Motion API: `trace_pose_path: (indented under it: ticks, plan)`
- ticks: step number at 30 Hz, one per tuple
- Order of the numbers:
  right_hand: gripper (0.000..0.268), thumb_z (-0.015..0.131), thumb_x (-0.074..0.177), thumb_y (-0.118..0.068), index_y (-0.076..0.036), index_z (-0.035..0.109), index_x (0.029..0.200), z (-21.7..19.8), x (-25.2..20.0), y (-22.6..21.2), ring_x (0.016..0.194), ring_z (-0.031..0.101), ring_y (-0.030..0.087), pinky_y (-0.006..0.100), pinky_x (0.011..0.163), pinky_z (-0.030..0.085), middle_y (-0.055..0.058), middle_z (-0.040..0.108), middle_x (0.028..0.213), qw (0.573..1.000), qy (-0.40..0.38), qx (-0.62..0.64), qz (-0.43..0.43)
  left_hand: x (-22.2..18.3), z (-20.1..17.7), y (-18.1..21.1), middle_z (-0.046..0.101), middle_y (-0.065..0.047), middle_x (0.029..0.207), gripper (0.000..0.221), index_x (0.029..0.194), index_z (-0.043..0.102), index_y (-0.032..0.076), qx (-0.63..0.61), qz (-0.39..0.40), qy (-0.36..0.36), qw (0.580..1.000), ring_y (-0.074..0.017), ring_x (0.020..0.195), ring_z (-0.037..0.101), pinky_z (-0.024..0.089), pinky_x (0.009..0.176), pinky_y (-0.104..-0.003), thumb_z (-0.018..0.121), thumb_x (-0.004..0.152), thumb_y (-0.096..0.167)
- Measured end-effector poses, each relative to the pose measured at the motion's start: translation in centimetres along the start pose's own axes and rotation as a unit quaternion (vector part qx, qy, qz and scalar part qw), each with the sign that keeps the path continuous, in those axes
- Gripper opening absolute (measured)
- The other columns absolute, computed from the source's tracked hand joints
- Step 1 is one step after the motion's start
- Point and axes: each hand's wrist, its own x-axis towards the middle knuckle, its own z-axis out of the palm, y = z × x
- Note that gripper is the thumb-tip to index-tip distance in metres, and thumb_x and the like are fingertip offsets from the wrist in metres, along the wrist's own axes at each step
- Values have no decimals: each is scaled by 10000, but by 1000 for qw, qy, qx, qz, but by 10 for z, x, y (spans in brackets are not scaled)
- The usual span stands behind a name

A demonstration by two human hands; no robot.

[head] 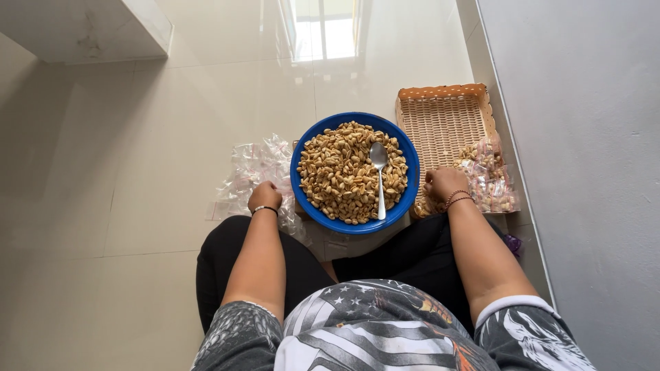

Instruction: A person sitting on the floor sorts through noodle snacks in a bowl, using a spoon and hands to separate items and fill small plastic bags.

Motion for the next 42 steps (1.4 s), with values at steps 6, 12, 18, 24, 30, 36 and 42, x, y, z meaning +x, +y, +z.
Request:
trace_pose_path:
  ticks: [6,12,18,24,30,36,42]
  plan:
    - [243,625,916,-458,-308,771,1040,-22,-16,-6,1099,713,284,446,912,568,26,744,1088,997,60,41,4,-12,-10,8,767,-42,1097,228,1076,783,297,-18,-2,32,999,-281,1166,689,543,987,-441,604,951,363]
    - [219,623,911,-447,-317,770,1011,-11,-11,-1,1084,712,271,446,911,555,8,740,1087,994,94,53,15,-23,-28,8,753,-75,1080,225,1043,785,273,-31,1,71,997,-320,1159,682,534,998,-473,616,925,363]
    - [226,641,912,-467,-322,764,1033,-10,-14,6,1121,693,284,463,922,553,15,724,1134,985,130,103,42,-75,-81,26,752,-116,1029,287,1041,691,144,-171,5,162,972,-376,1120,680,532,972,-524,456,969,293]
    - [206,648,935,-497,-362,740,1060,11,-12,25,1120,689,255,438,936,560,-10,694,1097,964,199,165,56,-81,-107,33,734,-32,742,40,950,707,213,-385,114,281,872,-171,705,727,567,656,-315,669,949,200]
    - [211,773,909,-228,-220,757,1120,-28,-31,7,1052,670,311,426,937,524,63,652,1061,876,370,305,-42,-157,-162,79,746,-22,909,54,1011,657,141,-573,226,114,780,-61,750,672,613,676,-185,607,1016,160]
    - [197,703,1007,-178,-127,731,1195,-107,-61,-55,1041,650,295,395,877,497,113,666,1113,771,408,477,-108,-201,-170,113,752,-66,794,36,966,731,87,-533,325,21,780,-87,718,677,592,640,-213,698,956,76]
    - [228,615,1032,-219,-156,760,1197,-244,-144,-153,1079,696,322,416,911,537,77,734,1135,780,296,488,-256,-229,-161,133,763,-70,734,72,958,780,132,-429,402,10,808,-130,667,719,593,615,-268,767,902,88]
